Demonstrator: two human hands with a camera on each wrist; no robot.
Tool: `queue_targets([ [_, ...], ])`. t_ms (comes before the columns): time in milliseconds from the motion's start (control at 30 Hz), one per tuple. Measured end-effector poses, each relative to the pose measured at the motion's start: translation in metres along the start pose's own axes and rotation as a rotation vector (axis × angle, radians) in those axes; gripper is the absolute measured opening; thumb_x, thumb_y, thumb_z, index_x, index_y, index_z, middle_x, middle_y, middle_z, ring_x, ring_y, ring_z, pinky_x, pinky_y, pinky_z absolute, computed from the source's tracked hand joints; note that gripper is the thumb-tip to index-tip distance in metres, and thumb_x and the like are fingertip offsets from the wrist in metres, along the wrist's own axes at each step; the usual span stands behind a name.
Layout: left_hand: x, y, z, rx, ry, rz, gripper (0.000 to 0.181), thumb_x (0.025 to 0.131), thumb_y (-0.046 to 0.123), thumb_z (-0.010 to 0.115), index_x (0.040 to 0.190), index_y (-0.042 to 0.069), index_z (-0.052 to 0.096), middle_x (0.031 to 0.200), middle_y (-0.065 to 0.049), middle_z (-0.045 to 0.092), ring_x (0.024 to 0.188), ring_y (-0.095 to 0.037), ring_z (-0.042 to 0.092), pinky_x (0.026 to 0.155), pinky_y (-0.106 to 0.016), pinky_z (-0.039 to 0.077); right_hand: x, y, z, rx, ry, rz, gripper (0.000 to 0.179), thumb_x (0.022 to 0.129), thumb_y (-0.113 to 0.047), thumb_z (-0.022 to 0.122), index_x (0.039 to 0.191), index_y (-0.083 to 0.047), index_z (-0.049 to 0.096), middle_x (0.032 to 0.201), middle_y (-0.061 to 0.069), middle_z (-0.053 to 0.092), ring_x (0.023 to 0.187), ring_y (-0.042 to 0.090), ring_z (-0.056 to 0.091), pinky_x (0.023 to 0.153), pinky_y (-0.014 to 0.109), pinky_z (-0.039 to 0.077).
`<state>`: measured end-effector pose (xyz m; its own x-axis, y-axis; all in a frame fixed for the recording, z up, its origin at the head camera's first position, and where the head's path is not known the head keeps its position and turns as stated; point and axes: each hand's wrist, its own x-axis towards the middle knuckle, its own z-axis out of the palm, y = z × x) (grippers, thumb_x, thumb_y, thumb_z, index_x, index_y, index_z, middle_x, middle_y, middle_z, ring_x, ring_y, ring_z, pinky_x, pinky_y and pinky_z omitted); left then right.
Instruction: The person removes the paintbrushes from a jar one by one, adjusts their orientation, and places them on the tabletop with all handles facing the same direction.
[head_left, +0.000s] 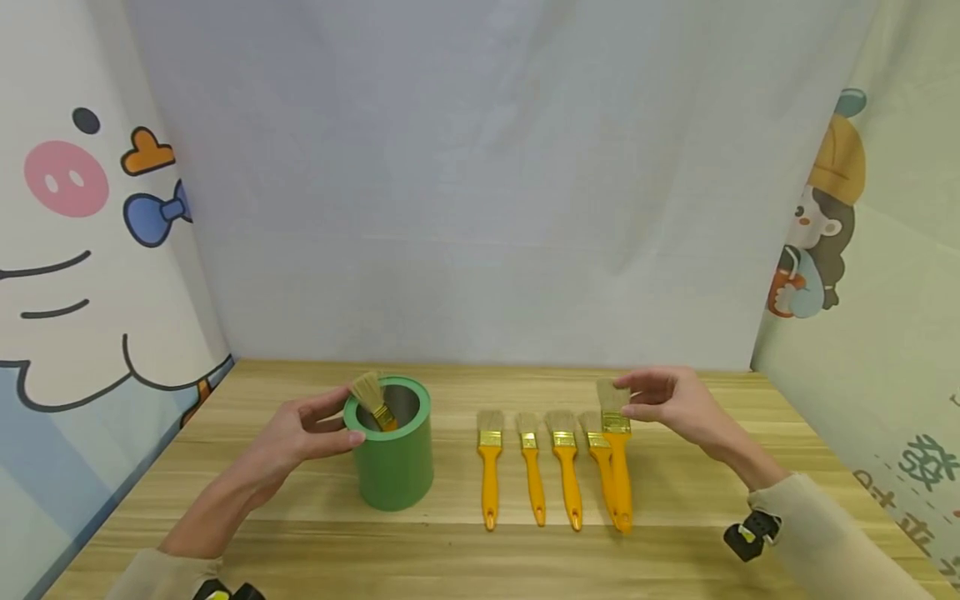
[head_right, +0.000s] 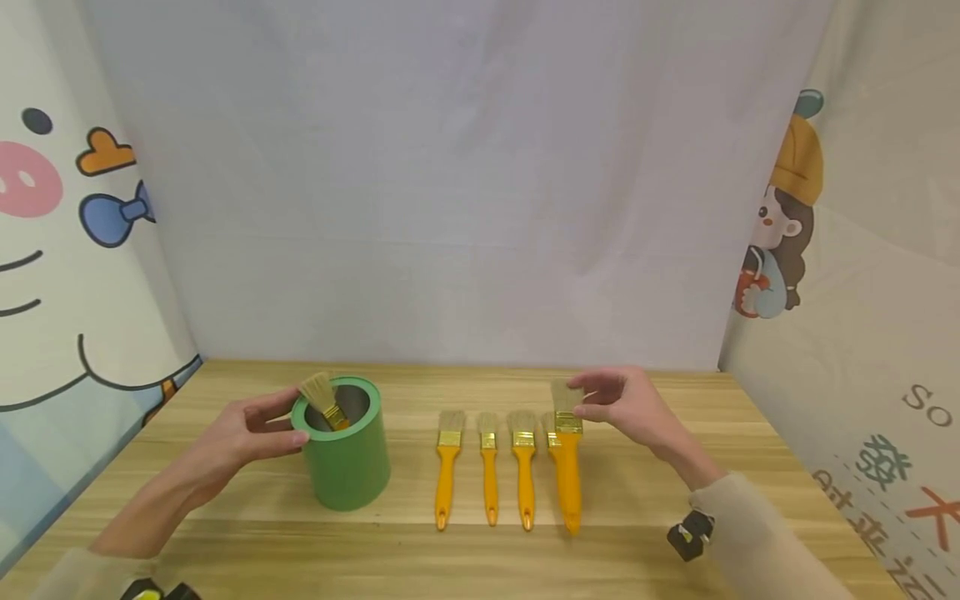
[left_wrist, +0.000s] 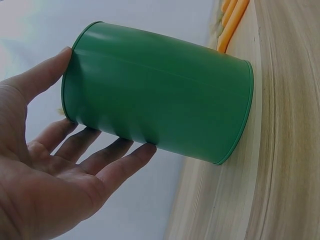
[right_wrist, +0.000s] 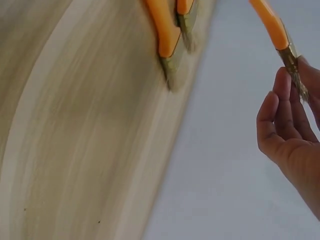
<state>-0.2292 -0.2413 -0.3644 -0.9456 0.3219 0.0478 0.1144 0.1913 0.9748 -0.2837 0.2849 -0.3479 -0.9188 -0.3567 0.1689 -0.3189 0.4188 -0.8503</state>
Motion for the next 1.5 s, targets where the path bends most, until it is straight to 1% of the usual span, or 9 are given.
queue_targets([
  [133,0.0,0.0,0.0,0.0,0.0,-0.002,0.086,0.098,0.019,0.077,0.165,0.0,0.028,0.168,-0.023,0.027,0.146,-0.048,0.039,0.107,-0.047,0.05,-0.003,0.017,-0.011,0.016,-0.037,0.025,0.039,0.096,-0.005,0.077,0.131,0.01,0.066,0.13,0.027,0.066,0.102,0.022,0.071,0.087,0.032,0.06],
  [267,0.0,-0.001,0.001,-0.002,0.005,-0.009,0.086,0.097,0.019,0.078,0.165,0.001,0.029,0.168,-0.023,0.028,0.145,-0.048,0.04,0.107,-0.048,0.05,-0.005,0.032,-0.018,0.051,-0.072,0.066,0.041,0.096,-0.001,0.076,0.132,0.014,0.063,0.132,0.031,0.064,0.101,0.022,0.071,0.088,0.036,0.06],
  [367,0.0,0.0,0.001,0.0,0.007,-0.009,0.086,0.097,0.019,0.078,0.165,0.0,0.029,0.168,-0.023,0.028,0.145,-0.048,0.04,0.107,-0.047,0.05,-0.004,0.042,-0.022,0.063,-0.084,0.101,0.043,0.095,0.001,0.075,0.133,0.015,0.062,0.134,0.032,0.063,0.102,0.022,0.07,0.089,0.039,0.06],
  [433,-0.001,0.0,0.001,0.003,0.004,-0.002,0.086,0.097,0.019,0.077,0.165,0.0,0.029,0.168,-0.023,0.028,0.145,-0.048,0.04,0.107,-0.047,0.051,-0.004,0.048,-0.024,0.056,-0.09,0.113,0.043,0.095,0.001,0.075,0.133,0.015,0.062,0.134,0.031,0.063,0.104,0.024,0.069,0.089,0.038,0.06],
  [833,0.0,0.001,0.002,-0.008,0.008,-0.001,0.085,0.097,0.018,0.078,0.165,0.001,0.03,0.168,-0.023,0.028,0.146,-0.049,0.039,0.106,-0.047,0.051,0.006,0.079,-0.028,0.018,-0.155,0.129,0.044,0.096,-0.001,0.075,0.135,0.014,0.063,0.132,0.029,0.064,0.112,0.031,0.064,0.086,0.036,0.06],
  [1067,-0.001,0.001,0.002,-0.013,0.008,-0.007,0.086,0.097,0.019,0.078,0.166,0.002,0.029,0.169,-0.022,0.027,0.146,-0.048,0.039,0.106,-0.046,0.051,0.01,0.085,-0.025,0.005,-0.172,0.155,0.043,0.098,-0.002,0.073,0.135,0.014,0.062,0.126,0.028,0.065,0.11,0.033,0.066,0.085,0.037,0.061],
  [1300,0.0,-0.001,0.001,-0.004,0.007,0.003,0.085,0.097,0.018,0.077,0.165,0.0,0.029,0.168,-0.023,0.027,0.146,-0.048,0.039,0.105,-0.045,0.052,0.015,0.089,-0.023,-0.095,-0.175,0.138,0.039,0.095,0.0,0.075,0.131,0.012,0.066,0.108,0.016,0.071,0.095,0.024,0.064,0.075,0.031,0.058],
  [1400,-0.001,-0.001,0.002,-0.007,0.009,0.001,0.085,0.097,0.018,0.078,0.165,0.001,0.03,0.168,-0.022,0.028,0.145,-0.048,0.04,0.105,-0.046,0.052,0.017,0.091,-0.022,-0.108,-0.172,0.14,0.037,0.094,0.001,0.076,0.129,0.011,0.068,0.101,0.013,0.07,0.088,0.022,0.063,0.071,0.029,0.055],
  [1500,-0.001,-0.002,0.001,-0.007,0.009,0.002,0.085,0.097,0.018,0.078,0.165,0.002,0.03,0.168,-0.022,0.028,0.146,-0.048,0.04,0.105,-0.046,0.052,0.017,0.094,-0.021,-0.115,-0.172,0.13,0.037,0.094,0.0,0.076,0.128,0.012,0.068,0.098,0.012,0.07,0.086,0.021,0.061,0.069,0.029,0.055],
])
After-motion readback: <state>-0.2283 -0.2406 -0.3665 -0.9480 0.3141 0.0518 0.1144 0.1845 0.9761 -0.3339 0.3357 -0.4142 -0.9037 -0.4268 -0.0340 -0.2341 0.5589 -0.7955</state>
